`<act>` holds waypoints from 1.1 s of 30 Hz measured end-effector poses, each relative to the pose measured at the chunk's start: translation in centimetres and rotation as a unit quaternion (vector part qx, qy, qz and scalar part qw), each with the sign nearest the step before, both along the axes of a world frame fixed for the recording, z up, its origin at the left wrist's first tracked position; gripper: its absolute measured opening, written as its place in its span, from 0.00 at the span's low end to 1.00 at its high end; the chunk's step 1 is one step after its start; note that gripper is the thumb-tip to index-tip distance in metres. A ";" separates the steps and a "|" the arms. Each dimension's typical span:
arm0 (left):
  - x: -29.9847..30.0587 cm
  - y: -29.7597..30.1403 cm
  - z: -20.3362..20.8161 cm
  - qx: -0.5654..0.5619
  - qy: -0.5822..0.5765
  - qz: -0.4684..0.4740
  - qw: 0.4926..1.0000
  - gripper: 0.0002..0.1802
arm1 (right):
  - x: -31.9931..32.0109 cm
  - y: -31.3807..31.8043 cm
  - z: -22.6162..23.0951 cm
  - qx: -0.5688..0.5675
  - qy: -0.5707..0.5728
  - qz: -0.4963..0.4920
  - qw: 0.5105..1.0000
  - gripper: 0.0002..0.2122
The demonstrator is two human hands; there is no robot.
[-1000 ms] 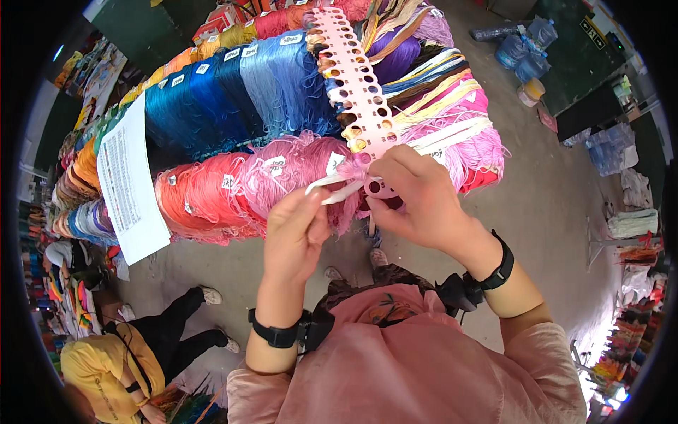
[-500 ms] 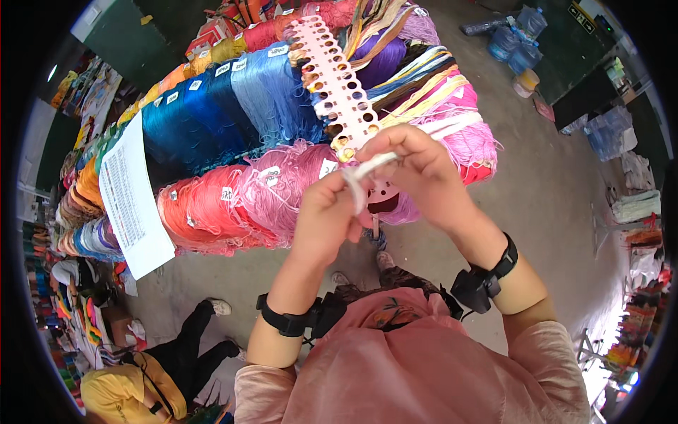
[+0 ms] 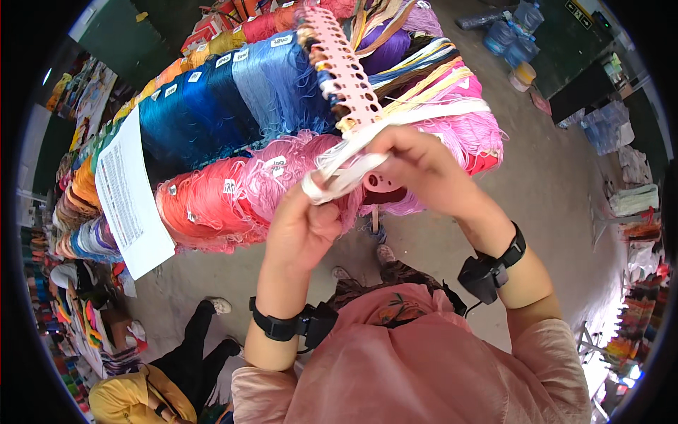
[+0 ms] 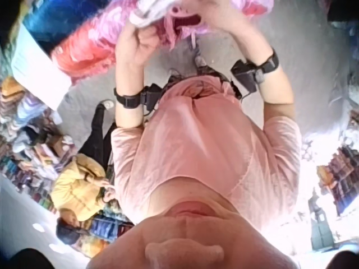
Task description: The person sorts embroidery thread by pulling strands from bundles, looping them through holes in a plastic organizer, and tying them. They refer to a printed chart while handling pink and white thread from different bundles.
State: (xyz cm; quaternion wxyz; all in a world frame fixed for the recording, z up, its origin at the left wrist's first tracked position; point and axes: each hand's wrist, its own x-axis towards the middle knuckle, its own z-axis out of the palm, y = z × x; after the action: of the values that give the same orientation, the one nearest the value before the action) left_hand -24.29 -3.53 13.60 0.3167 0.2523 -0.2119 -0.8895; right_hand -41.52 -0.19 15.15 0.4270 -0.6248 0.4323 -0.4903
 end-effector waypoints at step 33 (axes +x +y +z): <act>1.3 1.2 -3.5 -0.283 -0.235 0.009 0.930 0.10 | 0.5 -0.5 0.3 0.094 -0.046 -0.013 0.994 0.04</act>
State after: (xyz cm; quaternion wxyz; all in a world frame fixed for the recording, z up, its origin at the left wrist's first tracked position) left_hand -23.04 -2.28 10.10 0.3241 0.3558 -0.5210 -0.7049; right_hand -40.99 -0.72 15.50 0.4971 -0.5531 0.4645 -0.4809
